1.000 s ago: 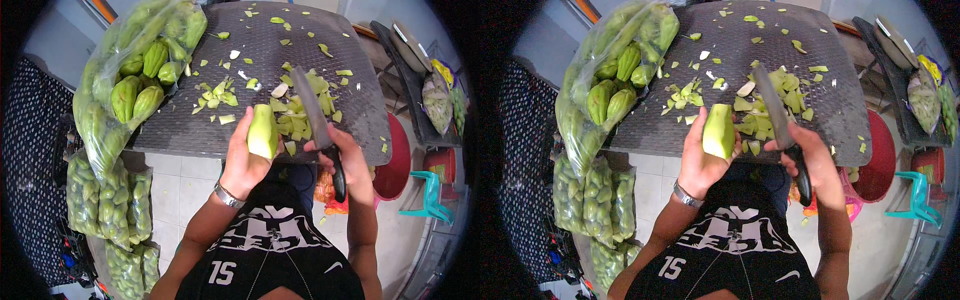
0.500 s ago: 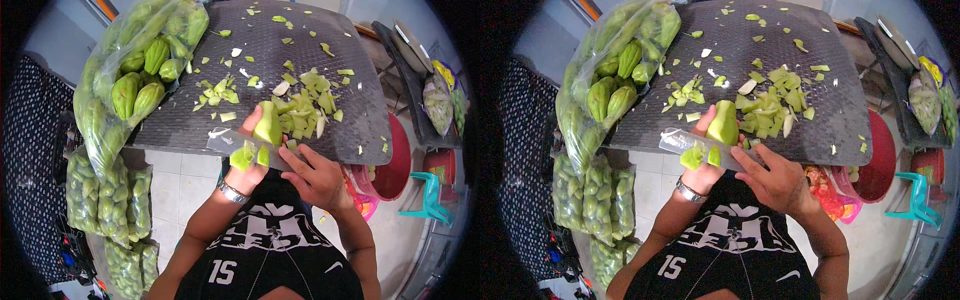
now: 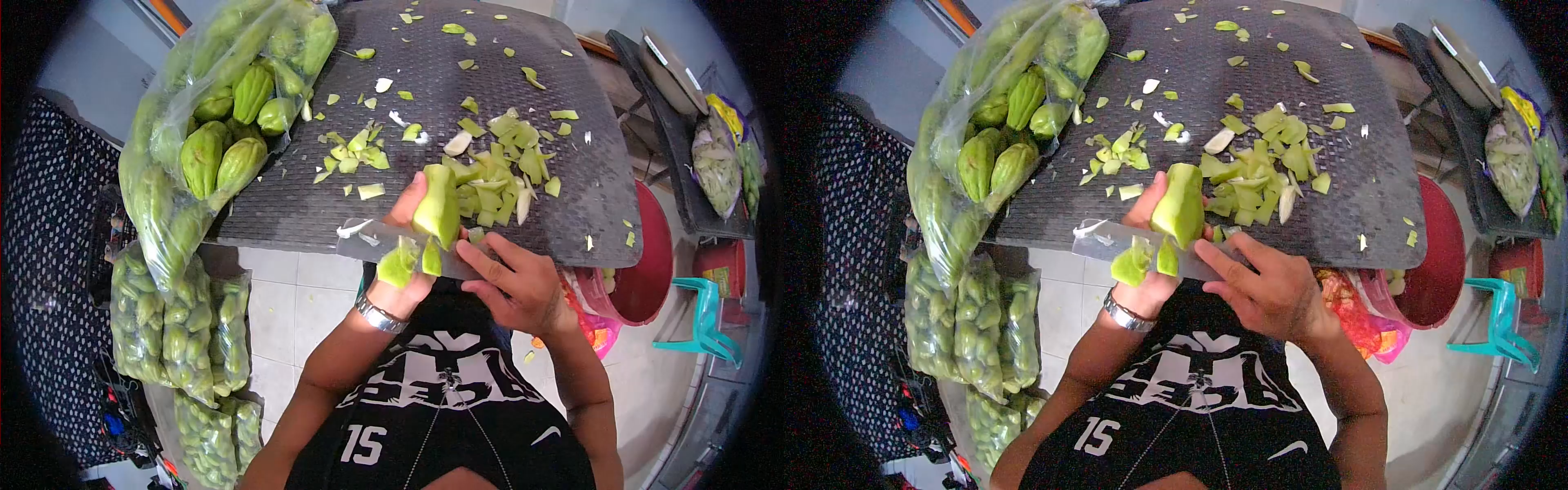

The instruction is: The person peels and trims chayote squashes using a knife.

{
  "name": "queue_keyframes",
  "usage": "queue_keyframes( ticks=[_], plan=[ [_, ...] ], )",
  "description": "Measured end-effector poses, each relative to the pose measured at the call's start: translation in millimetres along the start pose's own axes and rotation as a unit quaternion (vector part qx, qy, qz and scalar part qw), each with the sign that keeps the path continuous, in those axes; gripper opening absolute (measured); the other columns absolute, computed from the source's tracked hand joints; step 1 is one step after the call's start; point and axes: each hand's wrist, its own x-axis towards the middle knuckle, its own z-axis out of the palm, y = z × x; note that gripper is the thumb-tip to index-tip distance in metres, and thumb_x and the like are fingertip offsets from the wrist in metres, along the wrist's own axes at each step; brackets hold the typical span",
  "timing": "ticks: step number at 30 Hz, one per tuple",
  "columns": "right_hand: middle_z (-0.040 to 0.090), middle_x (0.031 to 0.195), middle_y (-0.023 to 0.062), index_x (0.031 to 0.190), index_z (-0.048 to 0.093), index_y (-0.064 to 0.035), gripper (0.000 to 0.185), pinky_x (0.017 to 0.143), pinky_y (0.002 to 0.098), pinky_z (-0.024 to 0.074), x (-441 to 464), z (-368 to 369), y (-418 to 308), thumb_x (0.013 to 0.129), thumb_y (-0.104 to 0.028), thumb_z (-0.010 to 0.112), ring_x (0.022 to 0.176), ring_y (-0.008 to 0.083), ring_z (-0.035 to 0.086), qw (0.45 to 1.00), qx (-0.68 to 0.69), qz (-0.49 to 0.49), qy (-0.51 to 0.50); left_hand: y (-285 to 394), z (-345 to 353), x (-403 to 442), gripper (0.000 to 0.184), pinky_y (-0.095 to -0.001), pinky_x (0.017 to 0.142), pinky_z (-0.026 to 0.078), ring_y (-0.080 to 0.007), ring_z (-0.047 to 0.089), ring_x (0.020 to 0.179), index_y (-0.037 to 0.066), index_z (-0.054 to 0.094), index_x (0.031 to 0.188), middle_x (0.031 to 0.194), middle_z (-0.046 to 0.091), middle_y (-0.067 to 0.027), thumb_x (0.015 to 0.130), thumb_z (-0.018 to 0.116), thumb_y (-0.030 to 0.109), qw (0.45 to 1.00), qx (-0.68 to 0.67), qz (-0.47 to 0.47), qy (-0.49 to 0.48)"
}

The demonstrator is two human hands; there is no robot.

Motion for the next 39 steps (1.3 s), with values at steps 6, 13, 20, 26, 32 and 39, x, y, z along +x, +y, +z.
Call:
queue_keyframes(
  ticks=[6,13,20,26,32,39],
  plan=[
    [0.066,0.109,0.0119,0.136,0.067,-0.0160,0.056,0.064,0.0395,0.0598,1.7,2.4,11.0,0.083,-0.024,0.083,0.081,0.0297,0.071,1.000,0.005,-0.012,0.015,-3.4,-5.8,2.7,0.042,-0.0359,0.069,0.058,-0.0222,0.071,0.087,0.009,0.070,0.115,0.098,0.074,-0.0103,0.098,0.066,0.047,0.999,-0.040,0.005,0.020],
    [0.070,0.090,0.0124,0.138,0.066,-0.0093,0.048,0.066,0.0343,0.0560,-6.7,-9.4,52.8,0.092,-0.017,0.077,0.077,0.0221,0.071,0.991,0.037,0.110,0.063,5.8,-10.9,-10.4,0.047,-0.0359,0.058,0.054,-0.0281,0.068,0.077,0.007,0.060,0.129,0.108,0.071,-0.0144,0.106,0.050,0.046,0.999,0.001,-0.032,-0.032],
    [0.074,0.096,0.0111,0.139,0.066,-0.0071,0.043,0.077,0.0327,0.0556,2.0,-18.0,26.3,0.097,-0.015,0.072,0.089,0.0155,0.072,0.937,0.152,0.312,0.045,6.4,-13.8,8.4,0.045,-0.0448,0.092,0.059,-0.0292,0.070,0.104,0.007,0.059,0.133,0.116,0.069,-0.0147,0.108,0.051,0.043,1.000,-0.016,0.008,-0.009],
    [0.067,0.106,0.0148,0.136,0.066,-0.0105,0.051,0.068,0.0385,0.0580,5.2,1.4,-8.8,0.088,-0.021,0.080,0.081,0.0315,0.070,0.998,0.028,0.054,0.015,-8.6,-14.1,4.0,0.044,-0.0432,0.092,0.057,-0.0274,0.070,0.100,0.010,0.063,0.128,0.114,0.070,-0.0086,0.103,0.060,0.046,0.998,-0.050,0.041,-0.022],
    [0.066,0.110,0.0137,0.137,0.065,-0.0126,0.054,0.068,0.0394,0.0582,5.4,0.5,2.2,0.086,-0.022,0.081,0.083,0.0325,0.070,0.999,0.020,0.023,-0.011,-11.3,-15.4,7.2,0.048,-0.0409,0.087,0.057,-0.0258,0.070,0.094,0.011,0.066,0.122,0.109,0.071,-0.0076,0.100,0.062,0.053,0.999,-0.028,0.025,-0.022],
    [0.072,0.106,0.0136,0.137,0.067,-0.0108,0.048,0.070,0.0361,0.0583,6.5,-5.9,32.2,0.090,-0.017,0.078,0.083,0.0264,0.073,0.997,-0.004,0.027,0.069,-8.1,-3.4,-6.9,0.049,-0.0379,0.071,0.056,-0.0270,0.068,0.083,0.006,0.063,0.126,0.106,0.069,-0.0101,0.107,0.052,0.049,1.000,-0.011,0.019,-0.017]
  ],
)
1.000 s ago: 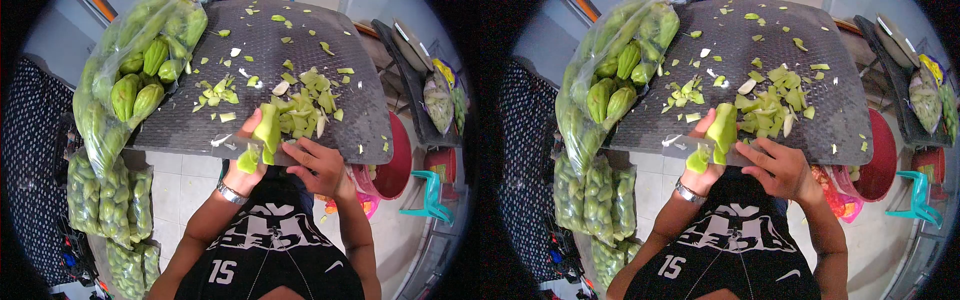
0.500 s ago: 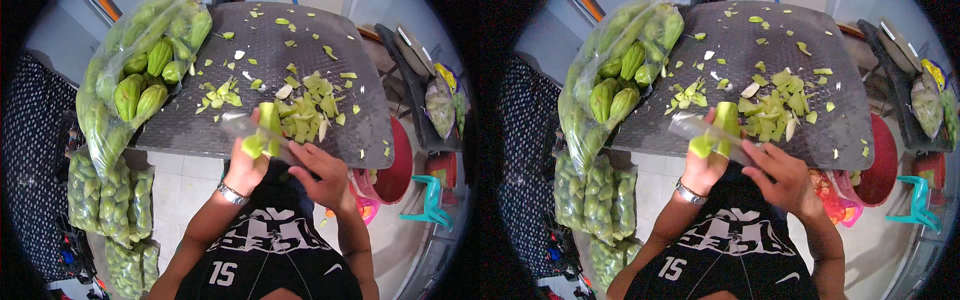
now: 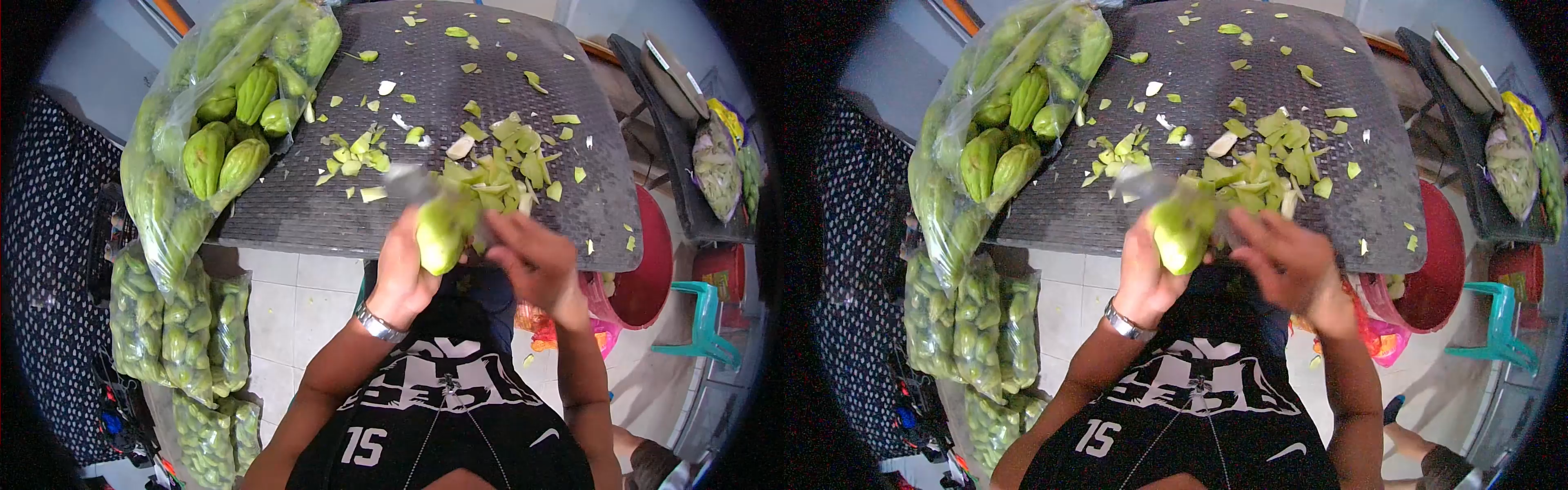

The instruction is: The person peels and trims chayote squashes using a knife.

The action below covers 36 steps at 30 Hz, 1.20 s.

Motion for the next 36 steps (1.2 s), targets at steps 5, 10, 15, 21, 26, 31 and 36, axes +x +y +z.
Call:
queue_keyframes(
  ticks=[5,10,15,21,26,31,36],
  plan=[
    [0.078,0.107,0.0112,0.136,0.068,-0.0059,0.041,0.079,0.0311,0.0565,6.1,-24.1,10.8,0.096,-0.011,0.072,0.095,0.0140,0.072,0.942,0.111,0.313,-0.038,8.8,2.2,-0.3,0.051,-0.0372,0.066,0.055,-0.0281,0.068,0.083,0.005,0.060,0.129,0.106,0.068,-0.0124,0.108,0.047,0.050,0.999,0.019,-0.028,-0.008],
    [0.073,0.101,0.0107,0.135,0.069,-0.0099,0.045,0.070,0.0356,0.0574,-1.0,-3.6,-21.0,0.091,-0.016,0.078,0.080,0.0220,0.071,0.995,0.083,0.058,-0.019,-7.6,-4.2,7.7,0.047,-0.0377,0.079,0.059,-0.0243,0.070,0.092,0.008,0.061,0.130,0.110,0.070,-0.0093,0.108,0.051,0.047,0.995,-0.054,0.047,0.063],
    [0.066,0.102,0.0130,0.138,0.065,-0.0137,0.056,0.068,0.0387,0.0573,3.6,-2.9,-34.9,0.085,-0.017,0.082,0.081,0.0328,0.069,0.997,0.038,0.006,-0.074,0.6,-1.6,10.5,0.041,-0.0376,0.084,0.059,-0.0226,0.070,0.096,0.008,0.060,0.134,0.117,0.070,-0.0096,0.109,0.051,0.040,0.997,-0.066,-0.021,-0.034],
    [0.073,0.105,0.0130,0.131,0.070,-0.0072,0.040,0.062,0.0341,0.0549,-2.8,-13.9,25.3,0.092,-0.014,0.077,0.072,0.0230,0.069,0.999,0.008,0.046,0.018,5.6,-3.0,-3.2,0.054,-0.0369,0.062,0.056,-0.0296,0.068,0.082,0.002,0.058,0.130,0.105,0.068,-0.0156,0.108,0.047,0.050,0.998,0.024,-0.044,-0.044],
    [0.076,0.097,0.0053,0.130,0.071,-0.0033,0.031,0.051,0.0245,0.0446,-4.9,-26.4,26.7,0.102,-0.017,0.067,0.054,0.0059,0.055,0.870,0.255,0.422,-0.002,13.0,4.4,-0.1,0.054,-0.0366,0.065,0.058,-0.0288,0.070,0.085,0.003,0.059,0.129,0.104,0.068,-0.0142,0.107,0.048,0.051,0.999,0.012,-0.052,-0.003],
    [0.073,0.104,0.0108,0.130,0.071,-0.0069,0.038,0.057,0.0313,0.0519,-3.2,-10.3,-16.0,0.095,-0.020,0.075,0.065,0.0204,0.065,0.978,0.119,0.167,-0.029,0.8,-3.1,15.0,0.051,-0.0391,0.074,0.059,-0.0267,0.071,0.088,0.007,0.062,0.129,0.110,0.070,-0.0120,0.107,0.050,0.051,0.999,0.015,-0.031,0.010],
    [0.072,0.102,0.0154,0.136,0.068,-0.0093,0.050,0.074,0.0371,0.0586,3.8,-6.5,-42.2,0.088,-0.017,0.080,0.089,0.0355,0.072,0.996,0.009,0.030,-0.088,-2.5,-10.0,12.9,0.049,-0.0401,0.083,0.059,-0.0243,0.072,0.089,0.009,0.062,0.130,0.117,0.071,-0.0108,0.107,0.051,0.051,0.997,-0.028,-0.047,-0.055]
  ],
)
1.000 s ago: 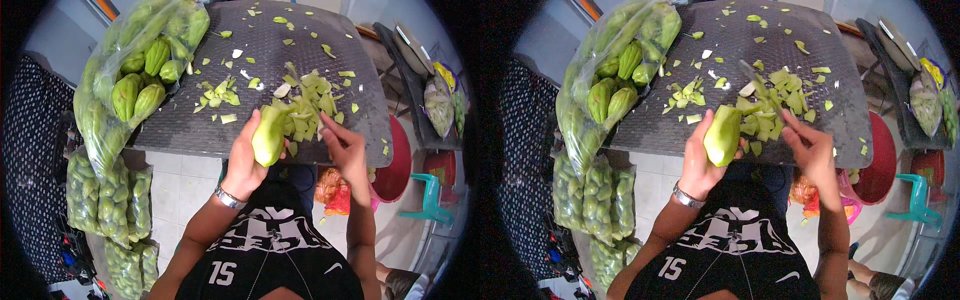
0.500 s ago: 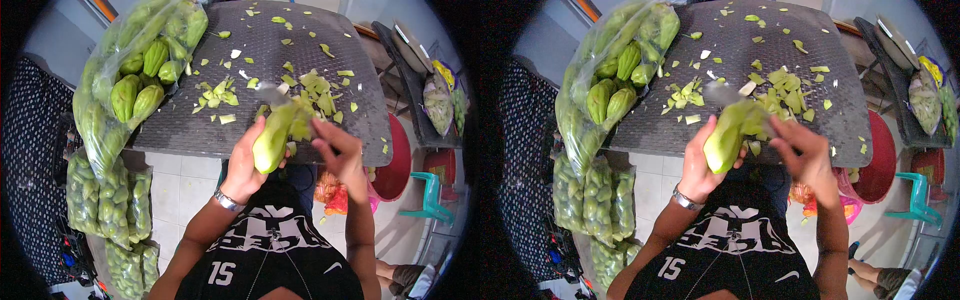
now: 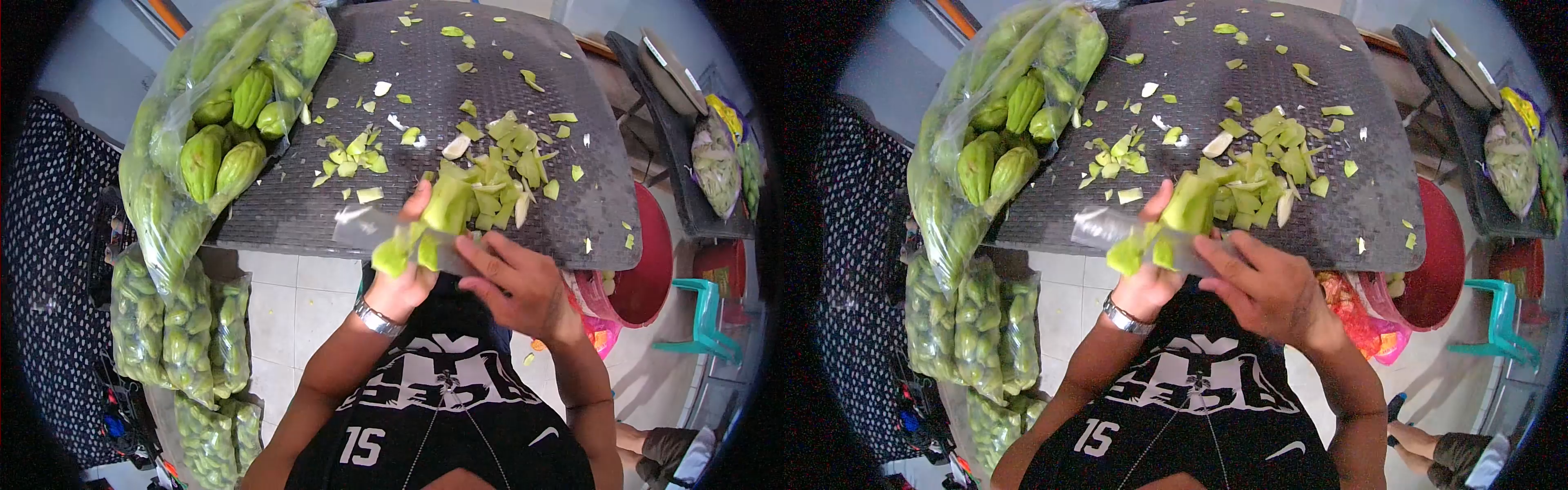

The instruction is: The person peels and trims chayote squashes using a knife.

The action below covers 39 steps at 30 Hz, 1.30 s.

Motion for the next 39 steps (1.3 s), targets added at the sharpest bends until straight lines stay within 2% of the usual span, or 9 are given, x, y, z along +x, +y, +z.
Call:
queue_keyframes(
  ticks=[1,4,8,12,25,28,32,36,39],
  plan=[
    [0.073,0.104,0.0160,0.136,0.067,-0.0086,0.050,0.078,0.0367,0.0590,0.6,-3.7,5.8,0.088,-0.016,0.080,0.092,0.0350,0.073,1.000,-0.019,0.019,0.000,-9.9,6.5,-1.3,0.050,-0.0393,0.075,0.059,-0.0254,0.071,0.086,0.008,0.061,0.130,0.113,0.070,-0.0110,0.107,0.049,0.050,0.989,-0.024,0.073,0.126],
    [0.074,0.115,0.0181,0.134,0.068,-0.0067,0.048,0.087,0.0362,0.0588,-3.5,-15.4,44.9,0.088,-0.014,0.080,0.101,0.0336,0.074,0.995,0.012,0.083,0.052,10.1,8.0,-16.7,0.050,-0.0362,0.069,0.057,-0.0232,0.071,0.088,0.005,0.058,0.134,0.110,0.070,-0.0095,0.108,0.051,0.047,0.998,0.067,0.004,-0.021],
    [0.072,0.126,0.0198,0.131,0.070,-0.0059,0.044,0.097,0.0365,0.0567,-6.9,-23.6,33.2,0.088,-0.013,0.080,0.112,0.0306,0.073,0.994,0.055,0.079,0.057,10.4,10.9,-14.1,0.052,-0.0381,0.063,0.057,-0.0276,0.070,0.087,0.006,0.056,0.137,0.113,0.068,-0.0115,0.109,0.047,0.049,0.997,0.075,-0.004,0.019],
    [0.067,0.099,0.0140,0.140,0.063,-0.0134,0.060,0.068,0.0395,0.0572,-3.4,-7.4,4.8,0.083,-0.010,0.082,0.082,0.0346,0.070,0.999,-0.001,-0.050,0.008,-14.5,6.7,-6.4,0.045,-0.0386,0.067,0.059,-0.0266,0.071,0.094,0.008,0.055,0.138,0.118,0.068,-0.0107,0.109,0.050,0.043,0.994,-0.006,0.077,0.075],
    [0.075,0.101,0.0197,0.124,0.074,-0.0045,0.039,0.081,0.0370,0.0577,-15.6,-30.9,66.6,0.086,-0.007,0.079,0.090,0.0343,0.076,0.996,0.001,0.067,0.062,3.7,1.6,-11.1,0.046,-0.0349,0.056,0.054,-0.0301,0.069,0.080,0.007,0.058,0.131,0.104,0.068,-0.0118,0.107,0.048,0.045,0.997,0.017,-0.065,0.045],
    [0.077,0.103,0.0197,0.125,0.073,-0.0035,0.035,0.087,0.0376,0.0577,-18.1,-46.0,90.8,0.092,-0.012,0.076,0.094,0.0296,0.077,0.968,-0.009,0.231,0.100,18.7,3.6,-18.8,0.050,-0.0347,0.057,0.055,-0.0300,0.069,0.080,0.006,0.061,0.129,0.102,0.068,-0.0121,0.107,0.048,0.050,0.997,-0.030,-0.062,0.024],
    [0.077,0.093,0.0066,0.136,0.068,-0.0082,0.038,0.058,0.0258,0.0523,-14.8,-47.4,87.6,0.100,-0.021,0.070,0.061,0.0113,0.066,0.854,0.274,0.441,0.018,26.4,16.6,-15.2,0.052,-0.0323,0.064,0.060,-0.0295,0.070,0.087,0.004,0.063,0.127,0.104,0.069,-0.0137,0.106,0.052,0.051,0.996,-0.034,0.004,0.077],
    [0.076,0.095,0.0070,0.139,0.067,-0.0104,0.043,0.055,0.0250,0.0521,-7.4,-17.8,30.4,0.098,-0.019,0.073,0.062,0.0112,0.065,0.889,0.251,0.384,0.014,19.1,7.0,2.0,0.046,-0.0416,0.084,0.060,-0.0290,0.070,0.096,0.005,0.064,0.124,0.107,0.070,-0.0148,0.103,0.060,0.045,0.996,-0.048,0.023,0.070],
    [0.072,0.103,0.0121,0.136,0.069,-0.0124,0.049,0.064,0.0303,0.0589,-7.5,9.5,10.8,0.090,-0.019,0.081,0.079,0.0204,0.072,0.994,0.033,0.008,0.107,15.0,-0.3,4.3,0.042,-0.0438,0.087,0.058,-0.0282,0.071,0.091,0.006,0.064,0.121,0.105,0.071,-0.0130,0.101,0.063,0.044,0.997,-0.025,0.036,0.062]
  ],
)
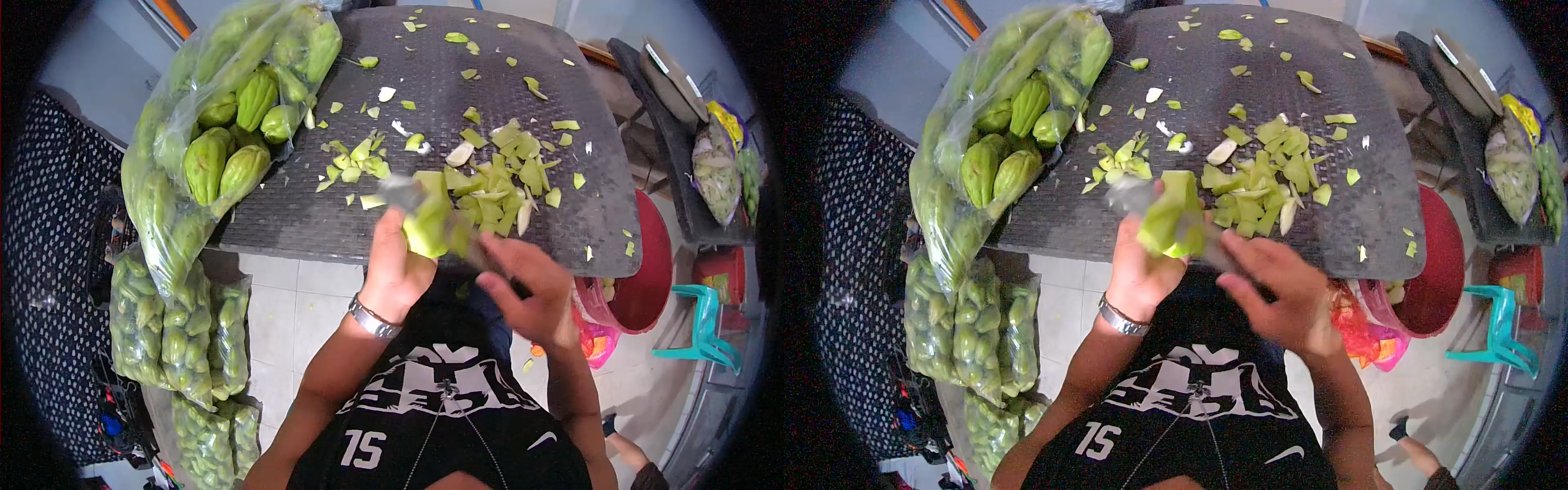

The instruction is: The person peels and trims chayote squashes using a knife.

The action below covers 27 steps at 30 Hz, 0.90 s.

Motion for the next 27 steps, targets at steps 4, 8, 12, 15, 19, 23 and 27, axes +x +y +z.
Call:
queue_keyframes(
  ticks=[4,8,12,15,19,23,27],
  plan=[
    [0.064,0.115,0.0126,0.135,0.069,-0.0165,0.054,0.071,0.0361,0.0620,-9.0,8.2,-17.4,0.084,-0.024,0.085,0.089,0.0261,0.073,0.997,-0.001,0.011,-0.079,-0.7,11.4,-2.1,0.046,-0.0382,0.076,0.061,-0.0274,0.072,0.084,0.005,0.064,0.120,0.099,0.073,-0.0146,0.102,0.057,0.047,0.999,0.026,-0.032,0.019],
    [0.065,0.114,0.0116,0.134,0.069,-0.0169,0.053,0.069,0.0359,0.0619,-8.9,13.8,-13.6,0.083,-0.026,0.085,0.087,0.0257,0.073,0.997,-0.020,-0.005,-0.073,-5.9,6.3,-1.4,0.051,-0.0363,0.074,0.060,-0.0250,0.072,0.081,0.008,0.062,0.119,0.095,0.073,-0.0141,0.101,0.057,0.055,0.998,0.027,-0.057,0.003],
    [0.065,0.113,0.0110,0.132,0.070,-0.0178,0.053,0.067,0.0356,0.0616,-7.8,12.5,-12.9,0.083,-0.027,0.085,0.086,0.0253,0.073,0.996,-0.046,-0.002,-0.074,-9.4,1.5,0.3,0.050,-0.0360,0.074,0.060,-0.0238,0.072,0.080,0.010,0.061,0.118,0.094,0.073,-0.0126,0.100,0.060,0.056,0.998,0.025,-0.053,-0.019],
    [0.066,0.113,0.0111,0.132,0.070,-0.0182,0.052,0.067,0.0361,0.0615,-5.9,11.6,-9.8,0.083,-0.027,0.085,0.086,0.0264,0.072,0.997,-0.037,-0.011,-0.072,-9.9,0.7,0.3,0.048,-0.0355,0.073,0.059,-0.0237,0.072,0.082,0.010,0.062,0.118,0.095,0.072,-0.0115,0.100,0.061,0.055,0.999,0.038,-0.028,-0.024],
    [0.069,0.112,0.0125,0.132,0.071,-0.0163,0.051,0.072,0.0374,0.0609,-3.3,4.6,6.6,0.084,-0.024,0.085,0.087,0.0289,0.073,0.997,-0.059,0.015,-0.035,-11.9,9.5,-9.6,0.047,-0.0371,0.073,0.058,-0.0264,0.072,0.085,0.008,0.060,0.124,0.104,0.071,-0.0114,0.103,0.058,0.049,0.999,0.042,0.005,0.001],
    [0.074,0.105,0.0162,0.129,0.074,-0.0124,0.042,0.080,0.0337,0.0576,4.5,-24.9,37.9,0.088,-0.013,0.081,0.093,0.0281,0.073,0.949,0.113,0.294,-0.026,-2.8,15.2,-20.9,0.049,-0.0410,0.074,0.057,-0.0317,0.071,0.090,0.006,0.059,0.132,0.113,0.070,-0.0119,0.105,0.054,0.046,0.997,0.081,0.007,-0.013],
    [0.073,0.109,0.0134,0.130,0.073,-0.0141,0.045,0.080,0.0352,0.0592,0.8,-15.8,11.7,0.086,-0.016,0.083,0.089,0.0272,0.073,0.993,0.068,0.092,-0.024,-15.8,15.9,-9.9,0.049,-0.0403,0.075,0.058,-0.0292,0.072,0.089,0.008,0.061,0.131,0.110,0.070,-0.0103,0.105,0.052,0.050,0.995,0.046,0.065,0.058]
  ],
)
